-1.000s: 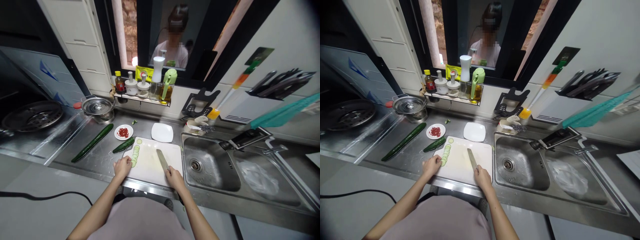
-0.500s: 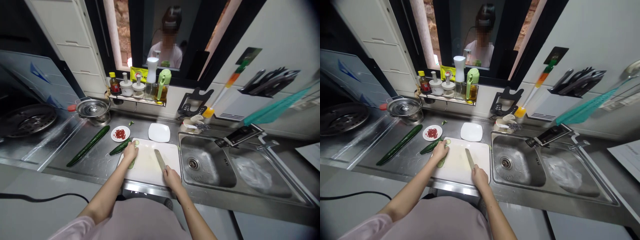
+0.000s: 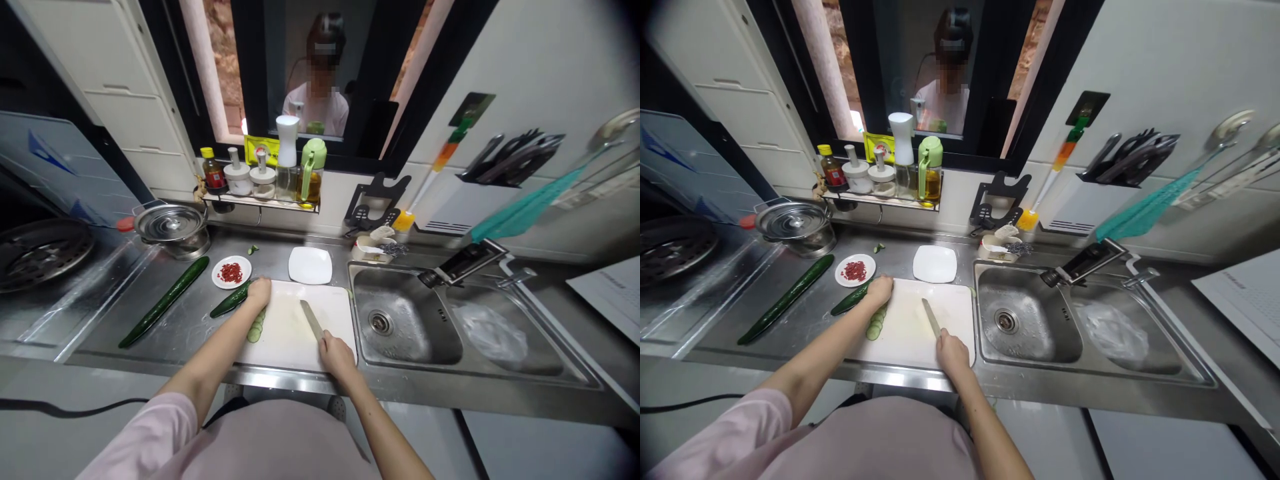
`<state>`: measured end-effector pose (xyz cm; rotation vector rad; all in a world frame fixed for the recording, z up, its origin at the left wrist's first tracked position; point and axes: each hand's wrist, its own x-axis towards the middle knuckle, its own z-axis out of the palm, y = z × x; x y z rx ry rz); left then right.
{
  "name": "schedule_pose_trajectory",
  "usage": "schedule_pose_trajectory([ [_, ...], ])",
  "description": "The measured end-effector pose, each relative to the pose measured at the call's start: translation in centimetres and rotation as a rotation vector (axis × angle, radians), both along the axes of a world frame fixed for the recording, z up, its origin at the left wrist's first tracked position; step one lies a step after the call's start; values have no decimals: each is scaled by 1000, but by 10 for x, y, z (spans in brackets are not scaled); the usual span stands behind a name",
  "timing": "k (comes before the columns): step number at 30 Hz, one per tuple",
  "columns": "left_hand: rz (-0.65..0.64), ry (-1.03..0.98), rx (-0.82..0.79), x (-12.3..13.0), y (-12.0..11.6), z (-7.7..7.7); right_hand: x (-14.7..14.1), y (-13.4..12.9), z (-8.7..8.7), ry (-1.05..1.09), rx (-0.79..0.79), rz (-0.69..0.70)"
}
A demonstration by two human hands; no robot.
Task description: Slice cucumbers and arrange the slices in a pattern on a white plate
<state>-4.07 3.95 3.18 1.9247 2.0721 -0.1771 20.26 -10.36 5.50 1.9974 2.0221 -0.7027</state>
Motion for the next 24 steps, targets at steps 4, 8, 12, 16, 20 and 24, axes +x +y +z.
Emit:
schedule_pose_trajectory([
  [4,-24,-1,22,1,2,7,0,0,-1,0,5,3],
  [8,-35,-3,38,5,-5,14,0,-1,-3,1,19,2],
  [12,11,-130,29,13,-19,15,-1,-1,-4,3,19,-3],
  [16,74,-420,-47,24,-32,5,-1,0,-2,1,13,3],
  [20,65,-539,-67,35,-38,-8,-2,1,-1,-4,-2,13],
  [24,56,-501,6,38,-38,-13,0,0,-2,-3,13,24],
])
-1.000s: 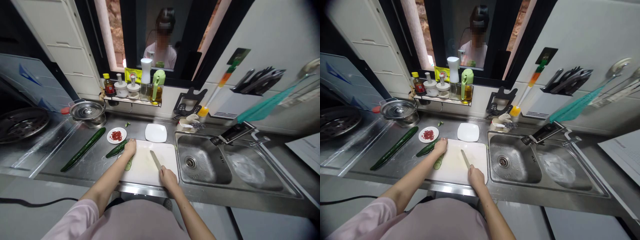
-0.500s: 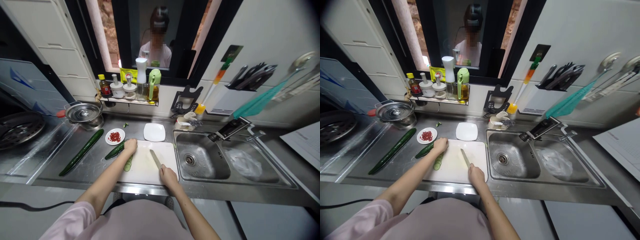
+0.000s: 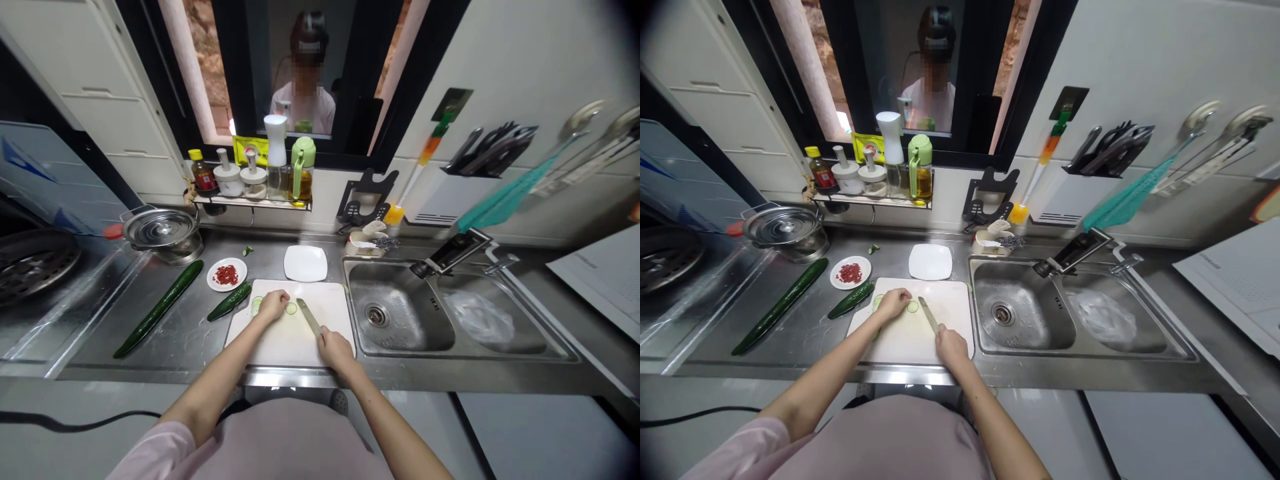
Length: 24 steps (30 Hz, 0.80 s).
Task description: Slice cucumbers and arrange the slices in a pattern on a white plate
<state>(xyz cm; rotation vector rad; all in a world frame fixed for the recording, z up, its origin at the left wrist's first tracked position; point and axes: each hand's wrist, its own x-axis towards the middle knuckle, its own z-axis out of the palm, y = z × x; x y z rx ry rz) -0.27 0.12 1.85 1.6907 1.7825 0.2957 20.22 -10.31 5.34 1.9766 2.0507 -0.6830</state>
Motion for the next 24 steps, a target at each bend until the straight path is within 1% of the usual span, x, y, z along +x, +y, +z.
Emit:
schedule_pose_trajectory([
  [4,9,98,-8,-2,-1,0,3,-1,2,1,17,58],
  [13,37,144,-57,2,3,-1,4,-4,17,-31,-30,98],
  [21,50,189,-109,2,9,-4,5,-2,14,-62,-34,152],
  [24,51,205,-123,3,11,-6,4,1,15,-63,-49,172],
])
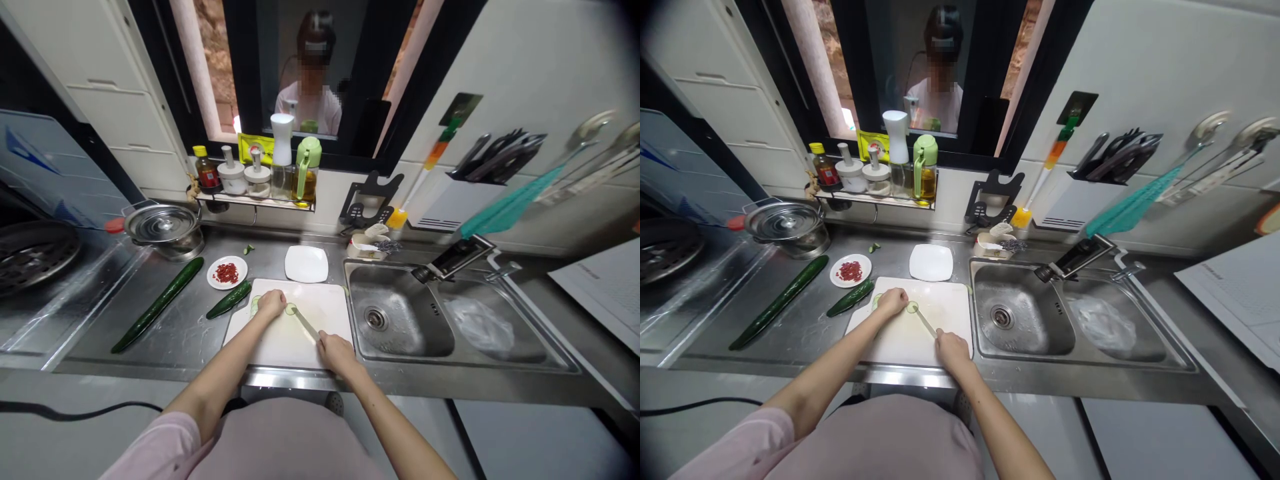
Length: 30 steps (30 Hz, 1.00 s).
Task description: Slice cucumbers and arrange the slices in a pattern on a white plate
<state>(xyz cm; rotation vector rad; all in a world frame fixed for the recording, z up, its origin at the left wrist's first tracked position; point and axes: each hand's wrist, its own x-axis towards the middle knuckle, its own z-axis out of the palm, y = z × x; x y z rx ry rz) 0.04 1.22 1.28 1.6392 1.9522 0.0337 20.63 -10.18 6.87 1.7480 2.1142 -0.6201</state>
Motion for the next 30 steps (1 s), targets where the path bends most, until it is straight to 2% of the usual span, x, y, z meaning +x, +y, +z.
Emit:
schedule_pose_trajectory([
  [6,-7,9,-16,0,2,-2,-4,7,4,3,-68,1],
  [15,-6,14,-37,-1,7,-3,-11,14,9,4,-75,22],
  [30,0,36,-54,1,7,4,-16,19,5,-4,-71,29],
])
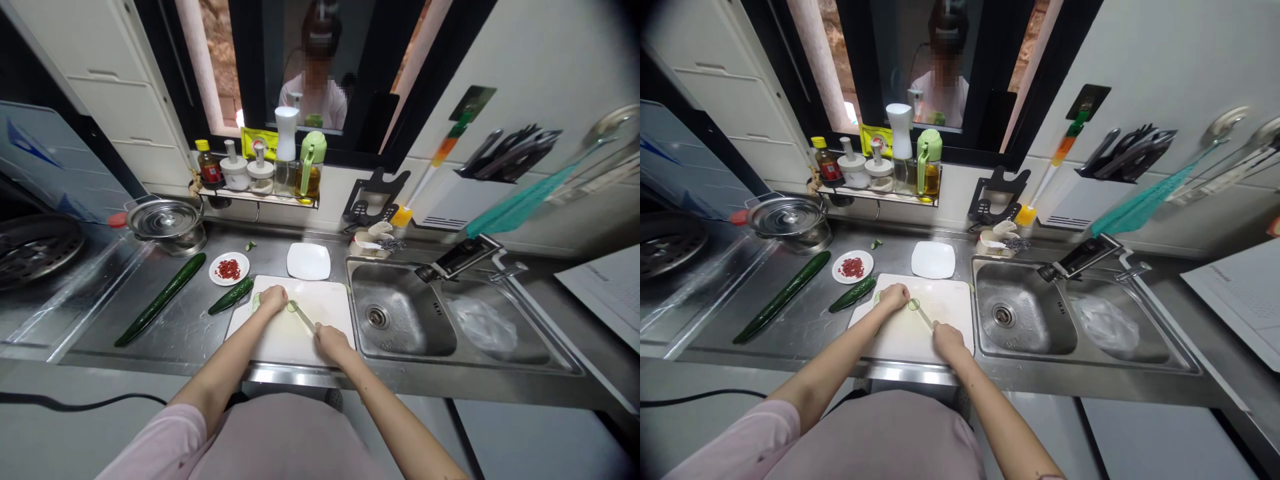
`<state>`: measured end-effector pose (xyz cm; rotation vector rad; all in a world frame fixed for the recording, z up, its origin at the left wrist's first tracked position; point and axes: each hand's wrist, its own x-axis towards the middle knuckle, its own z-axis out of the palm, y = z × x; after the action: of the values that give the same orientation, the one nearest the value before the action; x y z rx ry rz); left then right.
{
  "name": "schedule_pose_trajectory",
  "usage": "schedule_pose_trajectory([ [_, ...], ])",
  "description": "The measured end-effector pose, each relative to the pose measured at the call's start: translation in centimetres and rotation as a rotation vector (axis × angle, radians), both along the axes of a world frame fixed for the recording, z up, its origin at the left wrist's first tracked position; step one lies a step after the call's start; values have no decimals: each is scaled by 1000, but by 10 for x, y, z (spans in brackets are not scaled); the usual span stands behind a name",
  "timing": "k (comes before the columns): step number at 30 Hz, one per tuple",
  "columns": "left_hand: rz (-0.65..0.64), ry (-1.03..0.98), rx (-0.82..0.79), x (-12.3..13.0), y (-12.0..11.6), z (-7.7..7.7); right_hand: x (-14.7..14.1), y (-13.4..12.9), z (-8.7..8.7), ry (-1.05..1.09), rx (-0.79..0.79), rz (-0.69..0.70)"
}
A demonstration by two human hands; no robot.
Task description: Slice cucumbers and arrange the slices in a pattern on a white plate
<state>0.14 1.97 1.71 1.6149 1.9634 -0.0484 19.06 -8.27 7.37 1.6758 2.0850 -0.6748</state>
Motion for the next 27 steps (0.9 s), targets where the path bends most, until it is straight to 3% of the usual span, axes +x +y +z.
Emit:
schedule_pose_trajectory([
  [27,8,2,35,2,-10,4,2,-9,4,-23,2,-12],
])
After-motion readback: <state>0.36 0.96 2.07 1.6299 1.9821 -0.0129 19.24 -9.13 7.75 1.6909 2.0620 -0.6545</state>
